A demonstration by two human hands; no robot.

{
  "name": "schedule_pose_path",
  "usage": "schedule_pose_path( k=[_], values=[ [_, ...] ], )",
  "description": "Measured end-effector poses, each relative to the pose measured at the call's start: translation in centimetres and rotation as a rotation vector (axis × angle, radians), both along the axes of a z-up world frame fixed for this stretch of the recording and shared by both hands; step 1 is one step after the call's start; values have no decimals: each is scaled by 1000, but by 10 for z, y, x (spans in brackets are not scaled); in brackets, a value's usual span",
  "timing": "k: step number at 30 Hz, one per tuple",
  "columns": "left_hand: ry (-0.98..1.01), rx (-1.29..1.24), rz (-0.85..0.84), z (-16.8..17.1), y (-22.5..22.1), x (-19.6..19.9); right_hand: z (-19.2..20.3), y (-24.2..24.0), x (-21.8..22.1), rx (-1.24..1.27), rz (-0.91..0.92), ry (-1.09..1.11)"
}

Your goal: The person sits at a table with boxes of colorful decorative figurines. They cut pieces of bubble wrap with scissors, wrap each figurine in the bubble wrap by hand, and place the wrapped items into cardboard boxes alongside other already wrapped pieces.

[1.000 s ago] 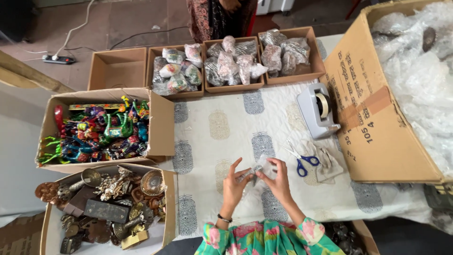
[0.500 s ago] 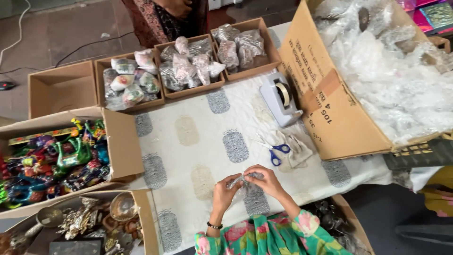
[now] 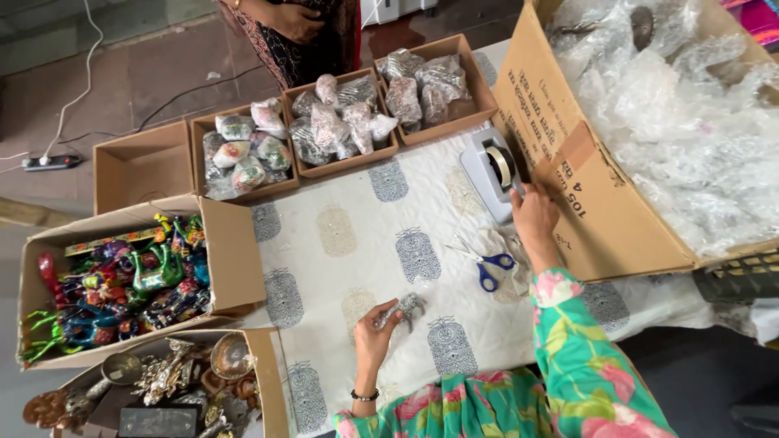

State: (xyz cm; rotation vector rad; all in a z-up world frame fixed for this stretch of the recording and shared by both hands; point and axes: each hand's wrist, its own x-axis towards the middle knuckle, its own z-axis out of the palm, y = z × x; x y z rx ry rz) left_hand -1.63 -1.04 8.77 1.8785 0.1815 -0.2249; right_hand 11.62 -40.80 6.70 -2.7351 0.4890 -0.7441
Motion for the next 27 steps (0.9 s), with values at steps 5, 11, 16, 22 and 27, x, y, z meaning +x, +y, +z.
schedule_pose_path(
  k=[5, 11, 16, 22, 27],
  values=[
    [16, 12, 44, -5, 5, -1, -4, -4, 13, 114, -135, 255],
    [12, 2, 38, -5, 1, 4, -6, -13, 13, 182, -148, 191],
    [64, 6, 45, 1, -3, 6, -16, -26, 12, 285, -103, 113],
    [36, 30, 39, -7, -1, 2, -17, -29, 10, 549, -15, 135],
    [-51, 7, 31, -8, 4, -3, -20, -29, 10, 645, 11, 60]
  ],
)
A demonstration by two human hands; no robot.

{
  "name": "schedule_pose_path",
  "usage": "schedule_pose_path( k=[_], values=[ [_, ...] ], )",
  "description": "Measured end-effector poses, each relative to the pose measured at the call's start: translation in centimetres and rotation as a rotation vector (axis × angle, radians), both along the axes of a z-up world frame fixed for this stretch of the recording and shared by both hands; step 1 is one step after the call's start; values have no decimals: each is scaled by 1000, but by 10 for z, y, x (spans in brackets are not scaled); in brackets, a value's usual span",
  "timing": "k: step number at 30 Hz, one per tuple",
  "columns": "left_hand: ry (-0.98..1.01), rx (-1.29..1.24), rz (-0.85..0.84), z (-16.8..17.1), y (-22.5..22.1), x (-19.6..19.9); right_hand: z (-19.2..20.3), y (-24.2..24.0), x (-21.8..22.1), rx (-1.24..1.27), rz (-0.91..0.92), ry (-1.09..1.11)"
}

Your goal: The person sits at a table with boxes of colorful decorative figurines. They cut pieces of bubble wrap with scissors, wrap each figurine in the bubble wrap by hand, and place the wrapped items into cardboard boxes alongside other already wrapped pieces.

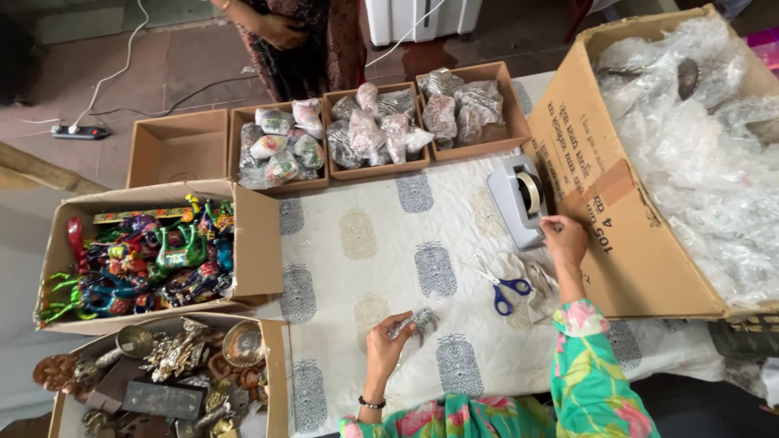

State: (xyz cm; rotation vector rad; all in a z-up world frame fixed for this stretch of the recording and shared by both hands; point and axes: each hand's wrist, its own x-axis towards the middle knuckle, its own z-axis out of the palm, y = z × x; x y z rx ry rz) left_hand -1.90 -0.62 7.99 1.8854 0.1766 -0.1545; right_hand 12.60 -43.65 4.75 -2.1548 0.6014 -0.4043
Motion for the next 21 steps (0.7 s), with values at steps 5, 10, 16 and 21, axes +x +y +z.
schedule_pose_path(
  k=[5, 10, 16, 21],
  values=[
    [53, -39, 34, 13, 22, -14, -49, -35, 8, 200, 33, -41],
    [83, -59, 27, 7, 64, -41, -86, -61, 5, 563, 65, -91],
    [149, -121, 6, -14, 95, -41, -78, -59, 16, 549, 32, -82],
    [82, -160, -58, -6, 116, -53, -71, -53, 9, 459, 44, -45]
  ],
)
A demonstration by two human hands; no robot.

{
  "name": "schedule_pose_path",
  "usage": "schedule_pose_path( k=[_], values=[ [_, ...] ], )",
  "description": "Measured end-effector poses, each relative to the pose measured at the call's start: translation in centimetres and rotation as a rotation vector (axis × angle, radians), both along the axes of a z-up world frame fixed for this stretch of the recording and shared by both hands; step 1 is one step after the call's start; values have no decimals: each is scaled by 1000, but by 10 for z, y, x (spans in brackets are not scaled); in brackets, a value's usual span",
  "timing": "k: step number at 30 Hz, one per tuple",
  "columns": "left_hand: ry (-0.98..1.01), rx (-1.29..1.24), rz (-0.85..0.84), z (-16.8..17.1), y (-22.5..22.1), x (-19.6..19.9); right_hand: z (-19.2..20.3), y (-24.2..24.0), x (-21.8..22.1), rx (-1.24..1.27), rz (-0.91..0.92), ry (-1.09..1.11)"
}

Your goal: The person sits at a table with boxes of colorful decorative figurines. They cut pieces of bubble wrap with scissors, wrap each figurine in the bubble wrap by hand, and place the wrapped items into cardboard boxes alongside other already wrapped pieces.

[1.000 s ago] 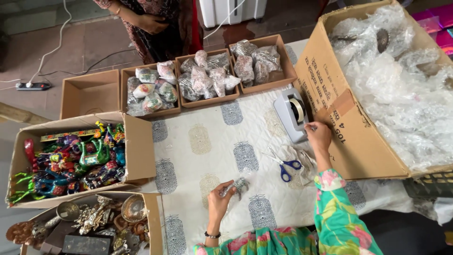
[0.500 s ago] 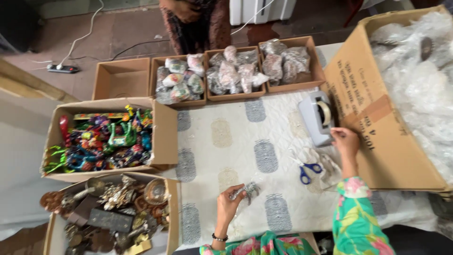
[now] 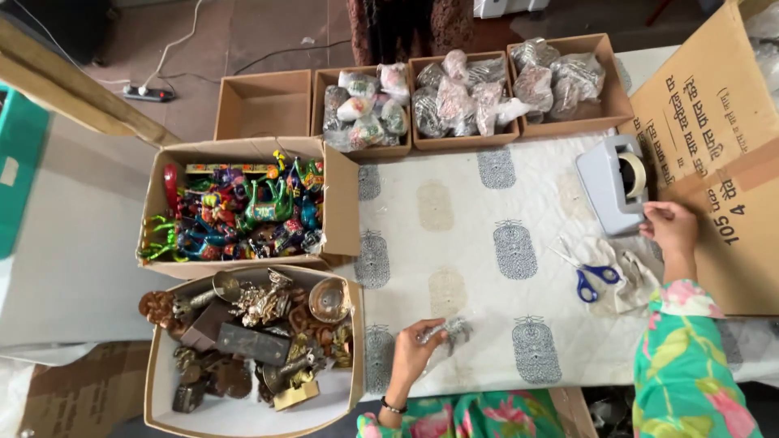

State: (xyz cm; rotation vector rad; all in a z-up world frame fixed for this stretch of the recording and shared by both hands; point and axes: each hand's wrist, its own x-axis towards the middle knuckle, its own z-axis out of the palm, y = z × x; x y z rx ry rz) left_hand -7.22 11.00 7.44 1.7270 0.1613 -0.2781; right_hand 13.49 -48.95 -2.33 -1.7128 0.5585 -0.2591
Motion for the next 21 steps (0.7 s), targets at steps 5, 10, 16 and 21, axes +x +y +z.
schedule_pose_path(
  k=[5, 10, 16, 21],
  values=[
    [4, -22, 9, -3, 15, 1, 21, 16, 0, -98, -49, 11],
    [-31, 33, 6, 12, 24, 20, -3, 3, 8, -102, -41, 35],
    [-44, 33, -34, 3, 19, 22, 14, 19, -1, -110, -50, 27],
    [-63, 9, -51, 0, 17, 36, 3, 9, 2, -92, -75, 28]
  ],
)
